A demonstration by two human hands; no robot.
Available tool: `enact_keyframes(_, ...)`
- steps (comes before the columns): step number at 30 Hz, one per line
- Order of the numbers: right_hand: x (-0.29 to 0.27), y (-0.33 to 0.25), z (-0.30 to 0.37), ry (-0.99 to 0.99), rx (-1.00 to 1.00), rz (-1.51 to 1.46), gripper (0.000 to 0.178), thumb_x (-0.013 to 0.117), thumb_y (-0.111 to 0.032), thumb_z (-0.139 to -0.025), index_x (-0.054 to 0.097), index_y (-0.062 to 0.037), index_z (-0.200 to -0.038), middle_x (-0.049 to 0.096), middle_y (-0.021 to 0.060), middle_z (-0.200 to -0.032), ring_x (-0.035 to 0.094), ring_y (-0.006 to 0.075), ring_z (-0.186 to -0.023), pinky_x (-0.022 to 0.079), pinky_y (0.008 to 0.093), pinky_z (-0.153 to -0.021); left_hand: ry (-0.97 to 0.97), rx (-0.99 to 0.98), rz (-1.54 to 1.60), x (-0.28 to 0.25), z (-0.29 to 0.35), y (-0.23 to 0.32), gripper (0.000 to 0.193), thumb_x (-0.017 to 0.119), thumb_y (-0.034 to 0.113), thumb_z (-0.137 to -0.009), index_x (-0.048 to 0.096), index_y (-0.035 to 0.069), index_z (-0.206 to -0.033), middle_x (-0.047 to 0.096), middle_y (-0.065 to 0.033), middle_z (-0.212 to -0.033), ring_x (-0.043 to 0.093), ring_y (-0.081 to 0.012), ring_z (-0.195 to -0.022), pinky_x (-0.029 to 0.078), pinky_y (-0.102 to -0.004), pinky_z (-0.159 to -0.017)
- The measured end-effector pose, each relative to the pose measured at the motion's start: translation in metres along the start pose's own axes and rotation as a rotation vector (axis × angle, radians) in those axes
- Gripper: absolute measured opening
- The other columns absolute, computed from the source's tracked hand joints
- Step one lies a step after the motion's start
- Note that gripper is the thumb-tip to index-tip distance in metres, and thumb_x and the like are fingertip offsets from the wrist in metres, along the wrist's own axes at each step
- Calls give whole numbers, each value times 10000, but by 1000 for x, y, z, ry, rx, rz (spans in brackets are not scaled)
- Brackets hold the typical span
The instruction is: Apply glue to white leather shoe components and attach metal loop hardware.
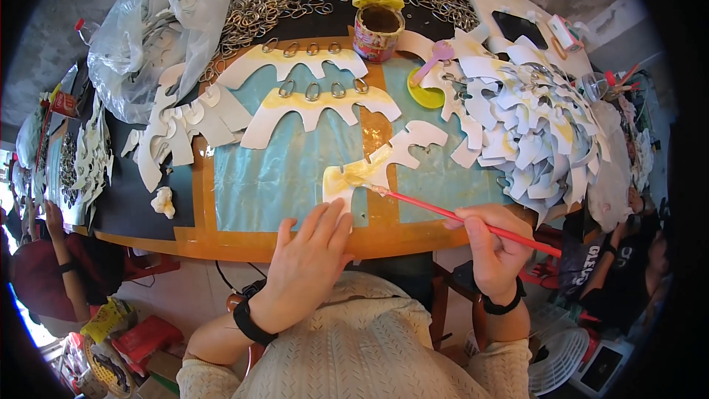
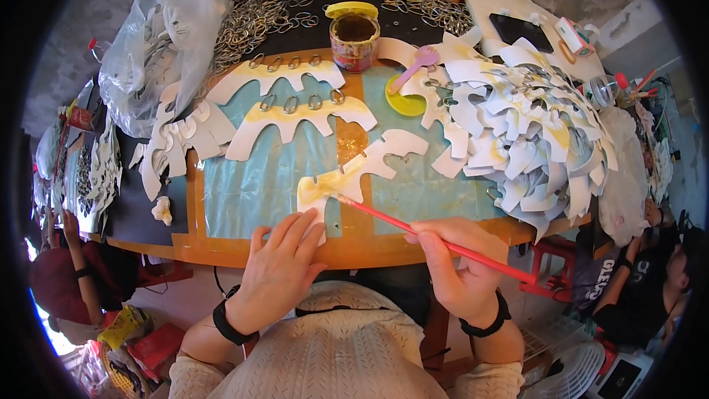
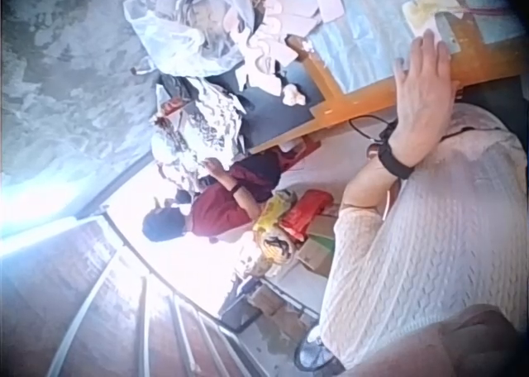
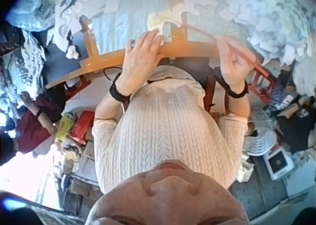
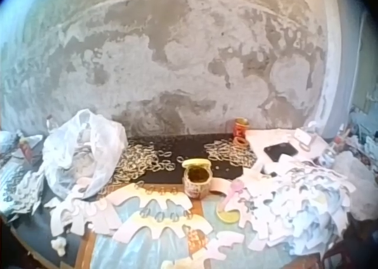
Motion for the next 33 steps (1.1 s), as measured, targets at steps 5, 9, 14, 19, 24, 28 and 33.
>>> enact_keyframes(5, -16, 14, 7, 84, 74, 30, 91, 627, 36, -907, 704, 49, -952, 732, 131, -834, 686, 177, -742, 530, 278, -694, -6, -8, -3, 0, -1, 0, 593, 767, 186, -796, 524, 49, -1319, 491, -109, -1447, 463, -253, -1314, 355, -458, -988)
enact_keyframes(9, -17, 10, 8, 92, 52, 25, 91, 626, 28, -913, 705, 47, -954, 731, 131, -836, 683, 173, -741, 528, 276, -692, -12, 2, -29, -2, 0, 1, 584, 754, 215, -814, 522, 44, -1322, 486, -107, -1452, 458, -243, -1321, 367, -455, -982)
enact_keyframes(14, -4, 8, 3, 70, 79, -26, 110, 604, 3, -938, 700, 51, -962, 725, 124, -826, 673, 169, -735, 526, 274, -700, -18, 8, -47, -2, -1, 0, 580, 741, 242, -831, 518, 38, -1326, 484, -105, -1453, 456, -233, -1324, 379, -449, -975)
enact_keyframes(19, -20, 13, 7, 109, 54, 37, 102, 603, 9, -935, 693, 53, -955, 725, 123, -833, 674, 167, -740, 522, 272, -697, -13, -13, 3, 0, -1, 1, 594, 764, 185, -800, 523, 44, -1325, 493, -113, -1445, 463, -256, -1318, 356, -458, -988)
enact_keyframes(24, -12, 8, 2, 46, 25, 29, 114, 583, 9, -943, 686, 58, -938, 719, 121, -834, 677, 174, -750, 524, 280, -715, -10, -4, 2, -2, -1, 1, 594, 764, 182, -802, 521, 39, -1325, 495, -117, -1442, 465, -259, -1315, 356, -457, -986)
enact_keyframes(28, -23, 17, 2, 143, 24, 102, 106, 590, 23, -933, 687, 61, -953, 718, 125, -840, 678, 180, -746, 521, 277, -707, -10, -5, -1, -1, -1, 2, 593, 763, 177, -802, 519, 40, -1325, 493, -117, -1443, 463, -260, -1315, 354, -456, -986)
enact_keyframes(33, -18, 12, 3, 72, -40, 73, 121, 577, 10, -947, 684, 64, -967, 713, 128, -839, 671, 178, -741, 518, 284, -720, -8, -1, 1, -2, -1, 1, 596, 764, 176, -802, 517, 39, -1327, 494, -117, -1442, 466, -261, -1309, 358, -456, -975)
Point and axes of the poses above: each hand's wrist, its own z-axis away from the middle knuckle, its own x-axis out of the palm, y = z × x, the point moved 4 cm from there along -z, towards the middle knuckle
